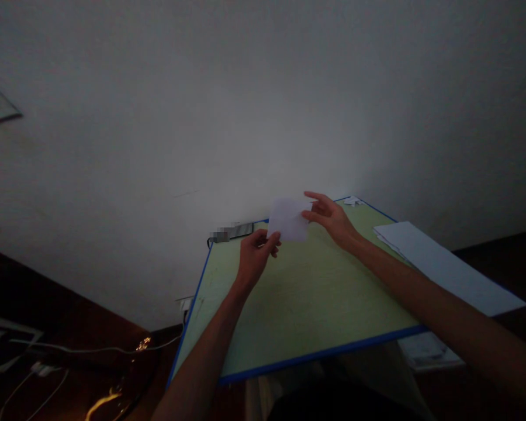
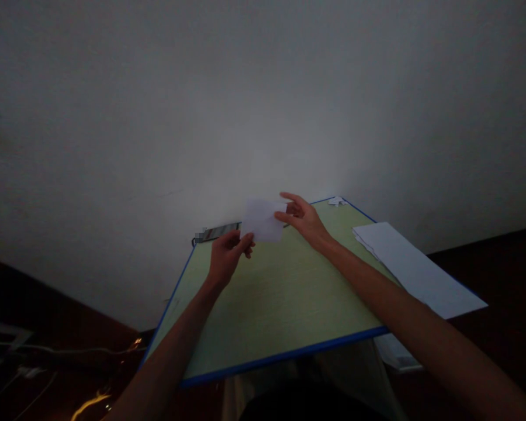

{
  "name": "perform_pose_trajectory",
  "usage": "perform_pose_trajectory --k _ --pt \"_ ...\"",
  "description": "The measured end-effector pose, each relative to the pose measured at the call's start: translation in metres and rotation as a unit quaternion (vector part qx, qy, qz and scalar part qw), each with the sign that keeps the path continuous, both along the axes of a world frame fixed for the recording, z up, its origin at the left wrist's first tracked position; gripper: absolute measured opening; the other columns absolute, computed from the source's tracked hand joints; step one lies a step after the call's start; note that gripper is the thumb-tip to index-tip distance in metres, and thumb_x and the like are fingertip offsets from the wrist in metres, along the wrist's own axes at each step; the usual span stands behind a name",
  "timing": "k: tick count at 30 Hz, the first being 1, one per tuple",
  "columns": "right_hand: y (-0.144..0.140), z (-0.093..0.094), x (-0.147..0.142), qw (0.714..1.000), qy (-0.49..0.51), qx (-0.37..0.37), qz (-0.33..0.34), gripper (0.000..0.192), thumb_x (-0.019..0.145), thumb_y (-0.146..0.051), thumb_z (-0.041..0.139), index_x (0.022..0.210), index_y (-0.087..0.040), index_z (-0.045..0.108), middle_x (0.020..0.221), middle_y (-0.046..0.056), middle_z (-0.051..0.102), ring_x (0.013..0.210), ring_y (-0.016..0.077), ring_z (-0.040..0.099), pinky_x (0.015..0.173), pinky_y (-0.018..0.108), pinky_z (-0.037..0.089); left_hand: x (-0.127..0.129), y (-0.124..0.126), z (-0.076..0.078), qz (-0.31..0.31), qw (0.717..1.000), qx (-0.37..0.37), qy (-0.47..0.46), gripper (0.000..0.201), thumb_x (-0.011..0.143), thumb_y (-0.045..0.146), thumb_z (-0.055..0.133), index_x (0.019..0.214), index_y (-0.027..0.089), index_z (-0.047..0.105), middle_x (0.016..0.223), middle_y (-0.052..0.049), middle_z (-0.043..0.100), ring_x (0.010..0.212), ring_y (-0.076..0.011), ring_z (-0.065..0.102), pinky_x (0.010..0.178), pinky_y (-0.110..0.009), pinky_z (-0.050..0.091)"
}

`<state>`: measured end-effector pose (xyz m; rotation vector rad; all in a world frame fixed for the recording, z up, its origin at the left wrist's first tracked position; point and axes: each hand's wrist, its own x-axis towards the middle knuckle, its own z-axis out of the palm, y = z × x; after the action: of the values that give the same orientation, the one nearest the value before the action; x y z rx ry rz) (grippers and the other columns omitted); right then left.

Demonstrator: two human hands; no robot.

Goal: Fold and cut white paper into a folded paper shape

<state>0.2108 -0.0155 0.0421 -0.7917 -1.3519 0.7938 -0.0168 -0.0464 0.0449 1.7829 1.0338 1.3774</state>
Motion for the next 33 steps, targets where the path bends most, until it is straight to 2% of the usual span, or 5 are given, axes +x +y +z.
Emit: perform_pose_trajectory --k 5,11,16,23,33 --pt "-0.01 0.01 0.014 0.933 -0.197 0.216 -0.209 0.085 0.075 -0.051 0.083 0.149 -0.03 0.045 0.143 0.013 0.053 0.129 0.0328 0.05 0.105 0.055 0.042 -0.003 0.003 -0.003 0.068 0.974 0.167 0.134 0.022 0.087 0.034 0.072 0.075 0.016 0.072 0.063 0.0 0.06 0.054 -0.0095 0.052 0.053 -0.023 0.042" --pt "-0.026 0.011 0.001 0.834 -0.422 0.329 -0.136 0.033 0.09 -0.036 0.073 0.122 -0.03 0.069 0.14 0.008 0.06 0.132 0.0302 0.048 0.107 0.051 0.031 -0.002 0.002 -0.008 0.046 0.953 0.232 0.187 0.019 0.093 0.031 0.067 0.083 0.017 0.075 0.07 -0.001 0.06 0.058 -0.0103 0.053 0.057 -0.024 0.043" --pt "-0.021 0.004 -0.008 0.845 -0.413 0.318 -0.118 0.011 0.097 -0.032 0.066 0.093 -0.024 0.073 0.097 0.002 0.076 0.108 0.0237 0.062 0.1 0.046 0.029 -0.001 0.003 -0.008 0.049 0.955 0.238 0.167 0.018 0.092 0.031 0.068 0.082 0.016 0.073 0.078 -0.002 0.059 0.063 -0.0104 0.054 0.06 -0.024 0.046" --pt "-0.017 0.006 -0.008 0.917 -0.316 0.233 -0.074 0.013 0.096 -0.031 0.065 0.092 -0.02 0.071 0.09 0.004 0.076 0.087 0.0202 0.066 0.086 0.036 0.041 -0.003 0.008 -0.009 0.05 0.965 0.218 0.139 0.008 0.093 0.026 0.067 0.092 0.019 0.071 0.085 -0.003 0.071 0.078 -0.015 0.065 0.069 -0.027 0.053" --pt "-0.026 -0.022 0.005 0.786 -0.576 0.221 0.026 0.015 0.092 -0.009 0.06 0.099 -0.017 0.07 0.102 0.01 0.075 0.096 0.0241 0.067 0.087 0.037 0.042 -0.016 -0.01 -0.027 -0.066 0.872 0.254 0.413 0.023 0.086 0.003 0.062 0.099 0.018 0.073 0.1 -0.009 0.074 0.094 -0.0237 0.065 0.083 -0.038 0.056"
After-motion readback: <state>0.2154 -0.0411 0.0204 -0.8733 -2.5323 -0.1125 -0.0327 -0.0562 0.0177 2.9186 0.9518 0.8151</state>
